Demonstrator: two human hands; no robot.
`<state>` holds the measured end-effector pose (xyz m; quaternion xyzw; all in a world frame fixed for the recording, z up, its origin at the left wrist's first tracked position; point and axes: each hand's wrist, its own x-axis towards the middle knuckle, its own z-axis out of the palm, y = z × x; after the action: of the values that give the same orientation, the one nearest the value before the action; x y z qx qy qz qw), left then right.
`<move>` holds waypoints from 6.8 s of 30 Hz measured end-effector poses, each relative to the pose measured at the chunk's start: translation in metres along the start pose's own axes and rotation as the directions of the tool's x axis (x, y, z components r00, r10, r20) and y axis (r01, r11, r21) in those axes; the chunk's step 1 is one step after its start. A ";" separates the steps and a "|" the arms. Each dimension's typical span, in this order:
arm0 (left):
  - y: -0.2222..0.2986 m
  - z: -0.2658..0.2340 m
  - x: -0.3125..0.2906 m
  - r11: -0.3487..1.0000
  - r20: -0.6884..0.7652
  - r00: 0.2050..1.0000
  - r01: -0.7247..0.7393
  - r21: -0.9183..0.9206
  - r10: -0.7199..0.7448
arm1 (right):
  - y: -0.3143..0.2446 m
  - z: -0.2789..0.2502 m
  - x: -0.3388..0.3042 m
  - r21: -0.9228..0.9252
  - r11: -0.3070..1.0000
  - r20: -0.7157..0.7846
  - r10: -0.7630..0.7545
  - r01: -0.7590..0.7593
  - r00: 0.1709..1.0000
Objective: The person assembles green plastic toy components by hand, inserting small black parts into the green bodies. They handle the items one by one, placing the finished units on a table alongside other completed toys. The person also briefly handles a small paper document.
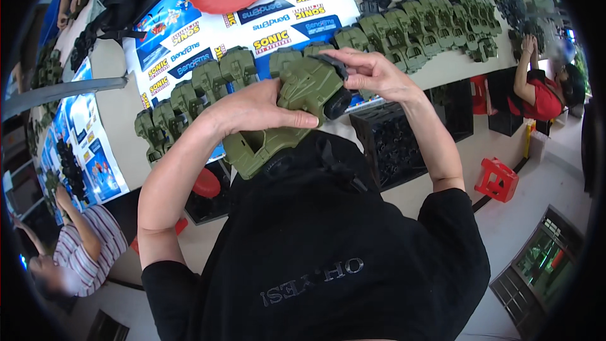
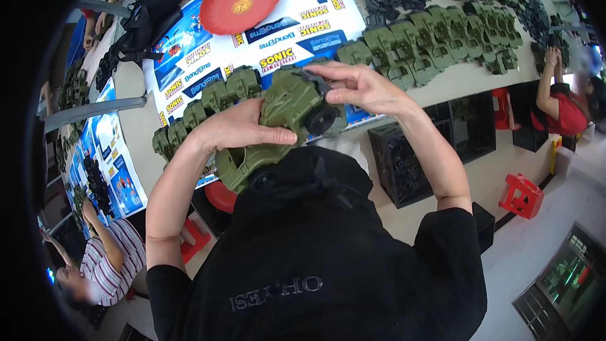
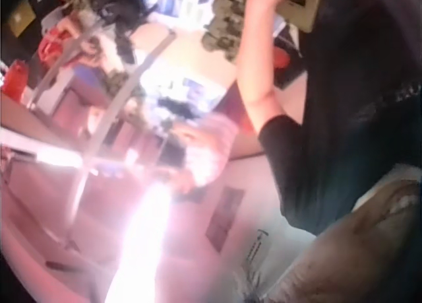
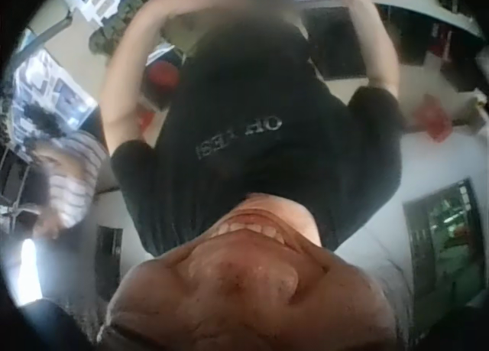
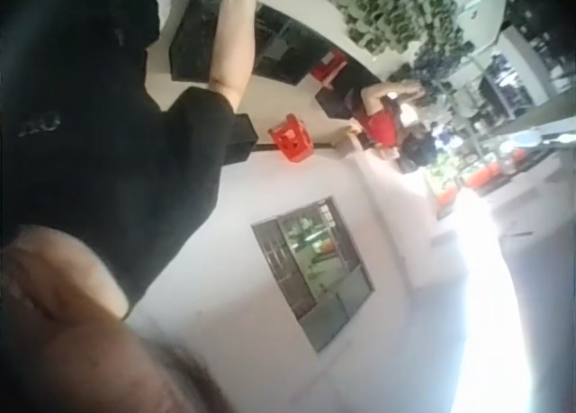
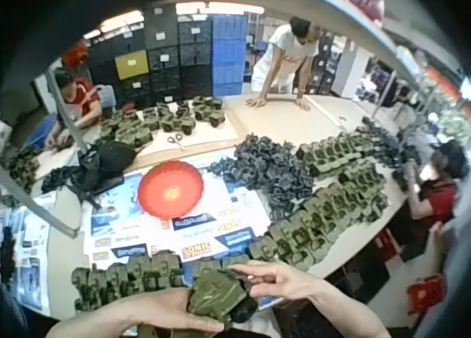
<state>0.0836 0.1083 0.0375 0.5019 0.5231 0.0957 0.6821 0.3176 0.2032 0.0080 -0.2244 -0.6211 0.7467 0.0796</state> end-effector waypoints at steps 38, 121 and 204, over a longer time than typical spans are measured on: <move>-0.030 0.048 -0.005 0.744 -0.294 0.905 -0.035 0.667 0.306 | 0.033 0.063 0.017 -0.009 1.000 -0.236 0.008 -0.011 0.972; 0.223 0.163 0.311 0.845 -0.219 0.938 -0.340 -0.414 0.270 | 0.045 -0.186 -0.207 -0.345 0.932 -0.923 -0.316 -0.113 0.218; 0.335 -0.140 0.466 0.633 -0.933 0.312 -0.689 -0.354 -0.183 | 0.343 -0.678 -0.358 -0.225 0.952 -0.919 -0.136 0.208 -0.371</move>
<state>0.3049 0.6556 0.0203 0.1303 0.6260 0.6738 0.3703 0.9848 0.5915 -0.3248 -0.6362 -0.3013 0.2372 0.6694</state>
